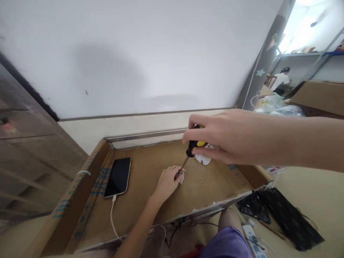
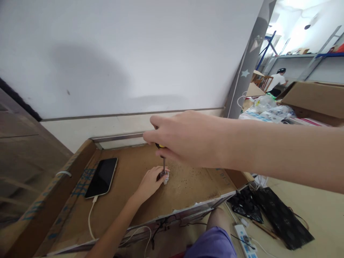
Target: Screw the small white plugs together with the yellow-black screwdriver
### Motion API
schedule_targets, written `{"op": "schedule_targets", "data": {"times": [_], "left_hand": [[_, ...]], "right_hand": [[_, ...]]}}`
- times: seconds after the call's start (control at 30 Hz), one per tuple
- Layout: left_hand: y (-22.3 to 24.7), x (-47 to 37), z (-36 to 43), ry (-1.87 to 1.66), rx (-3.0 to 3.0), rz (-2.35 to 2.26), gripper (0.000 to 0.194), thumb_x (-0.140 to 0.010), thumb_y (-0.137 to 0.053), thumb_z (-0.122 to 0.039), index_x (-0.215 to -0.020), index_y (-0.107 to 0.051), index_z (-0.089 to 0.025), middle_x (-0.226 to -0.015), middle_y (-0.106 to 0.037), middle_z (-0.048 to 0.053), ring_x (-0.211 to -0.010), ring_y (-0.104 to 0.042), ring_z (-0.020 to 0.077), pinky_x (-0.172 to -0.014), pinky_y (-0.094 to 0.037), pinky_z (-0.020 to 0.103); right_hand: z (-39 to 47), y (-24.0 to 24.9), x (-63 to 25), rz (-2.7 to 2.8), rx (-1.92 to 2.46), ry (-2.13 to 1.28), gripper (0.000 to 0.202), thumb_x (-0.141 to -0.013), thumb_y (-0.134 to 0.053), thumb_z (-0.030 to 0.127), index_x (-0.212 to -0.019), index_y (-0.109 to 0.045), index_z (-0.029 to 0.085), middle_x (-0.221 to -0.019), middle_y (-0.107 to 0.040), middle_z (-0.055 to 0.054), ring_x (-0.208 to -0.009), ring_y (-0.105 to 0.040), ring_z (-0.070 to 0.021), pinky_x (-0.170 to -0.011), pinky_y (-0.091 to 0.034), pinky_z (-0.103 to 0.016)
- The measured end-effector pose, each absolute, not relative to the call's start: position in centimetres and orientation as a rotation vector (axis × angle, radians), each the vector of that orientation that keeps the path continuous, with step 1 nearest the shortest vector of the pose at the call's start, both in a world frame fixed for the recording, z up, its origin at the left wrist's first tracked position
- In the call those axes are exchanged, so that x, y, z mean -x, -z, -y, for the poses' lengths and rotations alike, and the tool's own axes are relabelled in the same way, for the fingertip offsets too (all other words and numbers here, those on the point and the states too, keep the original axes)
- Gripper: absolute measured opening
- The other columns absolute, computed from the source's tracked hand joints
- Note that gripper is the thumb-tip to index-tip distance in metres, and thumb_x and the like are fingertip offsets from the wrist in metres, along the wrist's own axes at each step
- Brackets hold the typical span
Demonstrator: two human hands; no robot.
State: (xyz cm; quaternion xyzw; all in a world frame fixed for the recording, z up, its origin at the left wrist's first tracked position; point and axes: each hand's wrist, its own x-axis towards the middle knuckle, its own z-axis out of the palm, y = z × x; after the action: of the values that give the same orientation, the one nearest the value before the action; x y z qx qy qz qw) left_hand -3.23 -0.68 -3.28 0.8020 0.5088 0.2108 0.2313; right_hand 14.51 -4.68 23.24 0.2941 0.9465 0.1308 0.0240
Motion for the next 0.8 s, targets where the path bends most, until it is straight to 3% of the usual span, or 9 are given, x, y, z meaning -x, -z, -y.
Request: {"op": "schedule_targets", "data": {"times": [0.1,0.23,0.5,0.8], "left_hand": [[3.2,3.2,0.7,-0.594,-2.198,-1.389,0.019,-0.086,-0.052,-0.021,-0.102,-0.062,-0.021,-0.110,-0.065,0.003,-0.103,-0.057,0.0197,-0.092,-0.041,0.034],[3.0,3.1,0.8,-0.575,-2.193,-1.393,0.020,-0.086,-0.051,-0.022,-0.103,-0.062,-0.021,-0.110,-0.065,0.004,-0.103,-0.057,0.0203,-0.091,-0.041,0.035],[3.0,3.2,0.7,-0.570,-2.202,-1.401,0.024,-0.086,-0.052,-0.022,-0.108,-0.060,-0.021,-0.109,-0.065,0.004,-0.101,-0.057,0.0209,-0.089,-0.042,0.034],[4.0,4.2,0.7,-0.806,-2.164,-1.386,0.040,-0.085,-0.057,-0.029,-0.123,-0.051,-0.022,-0.121,-0.060,0.004,-0.111,-0.054,0.0192,-0.096,-0.040,0.033]], "right_hand": [[4.8,-23.4,-14.5,-2.968,-0.918,-0.145,0.030,-0.084,-0.045,0.014,-0.109,-0.057,0.026,-0.113,-0.048,-0.005,-0.058,-0.047,-0.0060,-0.056,-0.038,-0.025],[4.7,-23.4,-14.6,-2.966,-0.907,-0.321,0.026,-0.087,-0.046,0.022,-0.111,-0.056,0.023,-0.109,-0.049,-0.007,-0.058,-0.046,-0.0078,-0.054,-0.035,-0.027],[4.7,-23.3,-15.5,-3.014,-0.921,-0.233,0.026,-0.080,-0.049,0.012,-0.103,-0.056,0.023,-0.108,-0.049,-0.005,-0.068,-0.053,-0.0097,-0.059,-0.039,-0.026],[5.5,-24.7,-16.5,-3.103,-0.941,-0.358,0.024,-0.077,-0.051,0.015,-0.099,-0.058,0.023,-0.107,-0.051,-0.003,-0.049,-0.040,-0.0040,-0.045,-0.030,-0.025]]}}
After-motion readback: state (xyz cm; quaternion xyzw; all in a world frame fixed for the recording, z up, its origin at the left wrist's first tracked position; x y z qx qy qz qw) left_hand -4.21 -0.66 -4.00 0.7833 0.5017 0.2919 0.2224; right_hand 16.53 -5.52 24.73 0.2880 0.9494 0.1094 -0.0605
